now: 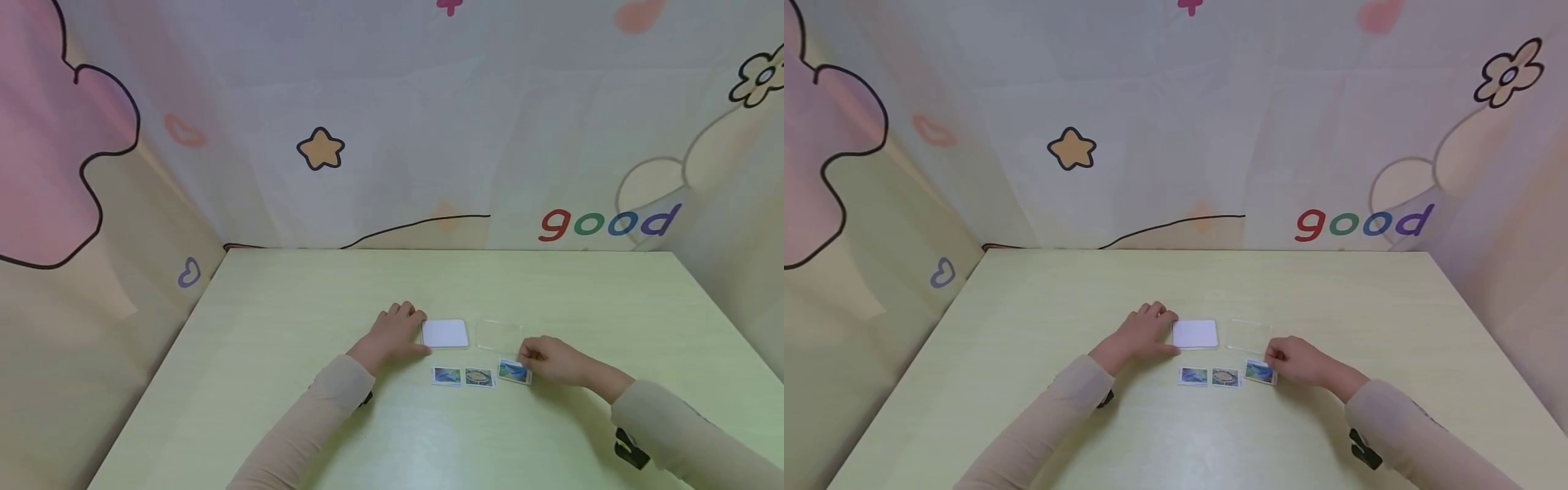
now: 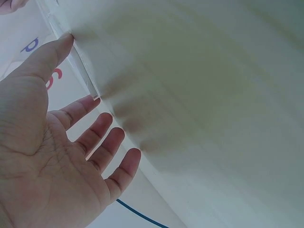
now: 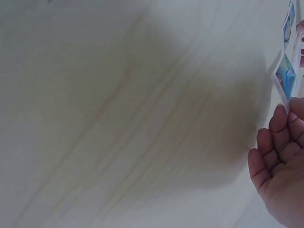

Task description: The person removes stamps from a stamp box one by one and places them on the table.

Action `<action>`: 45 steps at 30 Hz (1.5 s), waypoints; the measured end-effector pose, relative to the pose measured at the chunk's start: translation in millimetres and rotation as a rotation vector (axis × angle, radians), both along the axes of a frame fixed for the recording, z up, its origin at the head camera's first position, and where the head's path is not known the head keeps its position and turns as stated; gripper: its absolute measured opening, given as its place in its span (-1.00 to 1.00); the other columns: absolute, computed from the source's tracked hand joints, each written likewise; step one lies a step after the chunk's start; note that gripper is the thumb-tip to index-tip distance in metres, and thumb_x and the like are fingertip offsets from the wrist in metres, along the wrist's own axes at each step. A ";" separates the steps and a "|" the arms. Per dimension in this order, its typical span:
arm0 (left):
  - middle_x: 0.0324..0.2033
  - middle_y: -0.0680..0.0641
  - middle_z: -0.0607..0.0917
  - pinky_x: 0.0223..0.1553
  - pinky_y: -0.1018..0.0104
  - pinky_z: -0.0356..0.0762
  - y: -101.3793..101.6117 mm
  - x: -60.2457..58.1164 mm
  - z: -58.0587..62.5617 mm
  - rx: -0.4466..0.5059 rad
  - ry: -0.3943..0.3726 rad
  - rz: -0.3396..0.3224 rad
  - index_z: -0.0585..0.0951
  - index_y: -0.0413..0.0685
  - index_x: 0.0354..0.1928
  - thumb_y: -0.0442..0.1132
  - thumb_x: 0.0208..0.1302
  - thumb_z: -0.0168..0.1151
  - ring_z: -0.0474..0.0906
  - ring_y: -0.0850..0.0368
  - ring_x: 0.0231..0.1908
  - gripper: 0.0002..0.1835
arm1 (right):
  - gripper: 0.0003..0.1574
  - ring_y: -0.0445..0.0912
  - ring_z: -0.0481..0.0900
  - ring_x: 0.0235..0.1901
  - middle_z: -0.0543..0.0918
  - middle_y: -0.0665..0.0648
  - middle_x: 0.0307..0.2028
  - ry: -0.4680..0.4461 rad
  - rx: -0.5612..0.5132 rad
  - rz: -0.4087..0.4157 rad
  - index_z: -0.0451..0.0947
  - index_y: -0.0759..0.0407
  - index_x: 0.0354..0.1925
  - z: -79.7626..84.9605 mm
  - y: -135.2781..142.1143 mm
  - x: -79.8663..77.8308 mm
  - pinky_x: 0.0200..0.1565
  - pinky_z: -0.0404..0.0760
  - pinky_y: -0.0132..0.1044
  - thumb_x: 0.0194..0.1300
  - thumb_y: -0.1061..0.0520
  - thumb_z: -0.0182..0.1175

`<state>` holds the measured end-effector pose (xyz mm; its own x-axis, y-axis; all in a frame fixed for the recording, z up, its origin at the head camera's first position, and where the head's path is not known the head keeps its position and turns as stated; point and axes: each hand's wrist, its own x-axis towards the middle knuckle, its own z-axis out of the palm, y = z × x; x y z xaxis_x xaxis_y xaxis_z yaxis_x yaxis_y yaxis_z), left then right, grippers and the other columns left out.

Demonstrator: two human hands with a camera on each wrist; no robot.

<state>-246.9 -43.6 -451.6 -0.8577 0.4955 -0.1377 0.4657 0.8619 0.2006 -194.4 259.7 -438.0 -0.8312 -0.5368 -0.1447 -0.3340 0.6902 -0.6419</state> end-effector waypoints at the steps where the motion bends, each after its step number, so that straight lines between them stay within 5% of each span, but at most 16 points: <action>1: 0.11 -0.06 0.40 0.10 0.07 0.33 -0.1 -0.2 -0.3 -0.001 -0.001 0.000 0.39 0.03 0.26 0.18 0.17 0.25 0.29 0.00 0.08 -0.32 | -0.90 -0.29 0.29 -0.52 0.49 -0.03 -0.49 0.004 0.002 0.001 0.47 0.23 -0.38 -0.4 0.5 0.5 -0.45 0.33 -0.39 0.30 0.29 0.07; 27: 0.12 -0.08 0.40 0.14 0.07 0.30 -0.8 2.4 3.8 0.019 -0.016 -0.002 0.39 0.00 0.27 0.15 0.19 0.25 0.28 -0.01 0.10 -0.33 | -0.91 -0.31 0.34 -0.45 0.55 -0.05 -0.46 0.042 0.011 0.071 0.52 0.19 -0.41 -6.0 5.7 1.1 -0.38 0.41 -0.41 0.16 0.33 0.21; 45: 0.11 -0.06 0.41 0.12 0.07 0.31 0.3 1.6 2.5 0.025 -0.017 0.002 0.40 0.02 0.25 0.15 0.17 0.26 0.29 0.00 0.08 -0.33 | -0.89 -0.30 0.36 -0.44 0.54 -0.06 -0.45 0.075 0.016 0.038 0.53 0.18 -0.43 -9.6 5.9 0.3 -0.35 0.45 -0.40 0.13 0.33 0.28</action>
<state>-245.4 -43.3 -449.1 -0.8564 0.4970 -0.1401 0.4602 0.8576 0.2297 -194.1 265.6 -447.6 -0.8190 -0.5665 -0.0915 -0.4070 0.6858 -0.6034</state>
